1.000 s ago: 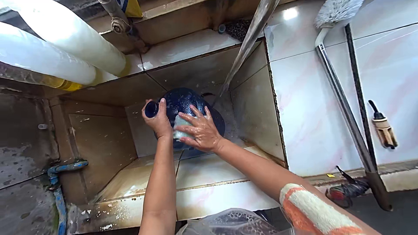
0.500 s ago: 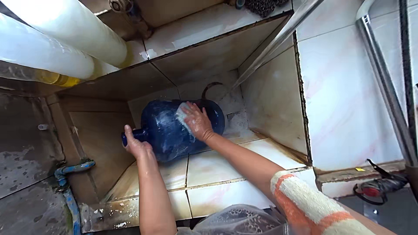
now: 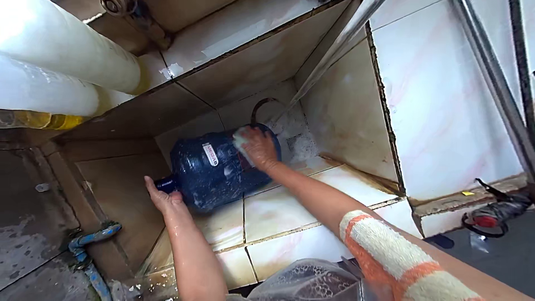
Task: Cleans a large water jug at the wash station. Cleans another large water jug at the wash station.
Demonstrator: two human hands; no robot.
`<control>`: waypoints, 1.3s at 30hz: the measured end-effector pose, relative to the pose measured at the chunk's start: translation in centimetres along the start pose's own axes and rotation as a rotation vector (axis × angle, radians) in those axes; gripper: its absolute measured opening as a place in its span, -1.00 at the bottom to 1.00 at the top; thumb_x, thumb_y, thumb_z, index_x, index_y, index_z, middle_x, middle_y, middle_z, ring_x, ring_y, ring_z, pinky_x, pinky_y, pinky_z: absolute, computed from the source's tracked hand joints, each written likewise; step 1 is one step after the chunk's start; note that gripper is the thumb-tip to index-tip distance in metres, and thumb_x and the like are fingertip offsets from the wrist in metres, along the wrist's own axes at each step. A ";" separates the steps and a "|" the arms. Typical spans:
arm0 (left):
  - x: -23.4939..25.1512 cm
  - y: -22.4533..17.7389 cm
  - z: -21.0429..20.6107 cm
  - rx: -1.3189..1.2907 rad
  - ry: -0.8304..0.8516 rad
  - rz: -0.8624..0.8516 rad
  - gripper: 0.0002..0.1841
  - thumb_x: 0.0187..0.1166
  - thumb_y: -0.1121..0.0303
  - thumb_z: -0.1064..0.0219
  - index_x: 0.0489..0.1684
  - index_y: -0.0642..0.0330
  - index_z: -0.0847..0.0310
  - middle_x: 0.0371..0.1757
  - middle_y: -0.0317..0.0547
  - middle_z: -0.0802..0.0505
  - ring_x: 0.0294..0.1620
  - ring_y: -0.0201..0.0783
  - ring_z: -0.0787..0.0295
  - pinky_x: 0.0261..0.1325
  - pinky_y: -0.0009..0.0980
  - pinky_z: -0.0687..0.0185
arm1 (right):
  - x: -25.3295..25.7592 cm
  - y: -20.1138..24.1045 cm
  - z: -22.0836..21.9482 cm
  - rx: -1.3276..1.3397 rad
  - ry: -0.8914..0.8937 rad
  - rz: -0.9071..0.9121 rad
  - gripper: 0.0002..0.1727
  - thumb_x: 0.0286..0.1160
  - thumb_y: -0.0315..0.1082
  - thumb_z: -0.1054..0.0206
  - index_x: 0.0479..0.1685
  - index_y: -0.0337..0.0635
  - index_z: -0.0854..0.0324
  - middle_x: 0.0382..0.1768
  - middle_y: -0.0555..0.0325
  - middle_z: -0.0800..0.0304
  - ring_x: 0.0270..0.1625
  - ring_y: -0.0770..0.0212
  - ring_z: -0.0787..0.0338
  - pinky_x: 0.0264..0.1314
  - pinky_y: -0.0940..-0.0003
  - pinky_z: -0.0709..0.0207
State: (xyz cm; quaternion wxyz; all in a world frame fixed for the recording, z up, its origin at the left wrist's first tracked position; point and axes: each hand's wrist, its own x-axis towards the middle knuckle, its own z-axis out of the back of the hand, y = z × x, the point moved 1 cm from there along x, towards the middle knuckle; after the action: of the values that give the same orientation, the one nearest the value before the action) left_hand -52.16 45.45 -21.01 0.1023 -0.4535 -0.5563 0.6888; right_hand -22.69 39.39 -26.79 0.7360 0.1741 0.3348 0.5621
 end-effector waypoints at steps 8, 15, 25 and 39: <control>1.3 0.6 0.2 -0.135 0.629 -0.113 -0.29 0.07 0.34 -0.65 0.37 0.00 -0.52 0.52 -0.18 -0.70 0.24 -0.26 -0.78 0.28 -0.25 -0.72 | -0.3 4.6 1.8 0.170 -0.039 0.019 -0.37 0.78 0.17 0.03 0.71 0.14 -0.46 0.75 0.04 -0.37 0.81 -0.12 -0.27 0.80 -0.43 0.04; 0.2 -0.5 -0.6 0.056 -0.053 -0.026 -0.62 0.80 0.16 -0.14 0.45 0.13 -0.37 0.11 -0.01 -0.69 0.07 -0.15 -0.71 0.15 -0.09 -0.71 | 0.2 -3.5 0.6 0.081 0.052 -0.212 -0.43 0.84 0.08 0.03 0.73 0.18 -0.43 0.77 0.02 -0.34 0.81 -0.13 -0.26 0.76 -0.46 0.00; 2.0 0.7 1.1 -0.165 0.579 -0.109 -0.33 0.33 0.20 -0.50 0.52 -0.01 -0.37 0.42 -0.16 -0.73 0.24 -0.22 -0.77 0.33 -0.19 -0.70 | 0.3 5.8 0.0 0.189 -0.104 0.279 -0.38 0.72 0.16 -0.05 0.64 0.12 -0.55 0.72 0.04 -0.44 0.79 -0.19 -0.32 0.77 -0.35 -0.08; 2.5 0.6 1.1 -0.219 0.722 -0.101 -0.19 0.08 0.23 -0.72 0.50 -0.06 -0.51 0.54 -0.14 -0.69 0.29 -0.21 -0.78 0.37 -0.21 -0.69 | 0.9 6.2 0.9 0.187 -0.094 0.315 -0.32 0.70 0.24 -0.01 0.67 0.14 -0.52 0.73 0.08 -0.43 0.78 -0.14 -0.34 0.79 -0.31 -0.06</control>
State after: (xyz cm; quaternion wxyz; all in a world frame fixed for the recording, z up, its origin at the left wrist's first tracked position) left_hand -54.19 46.06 -22.84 0.2765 -0.6472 -0.5765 0.4151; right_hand -26.29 42.23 -22.50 0.6342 0.3184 0.3193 0.6281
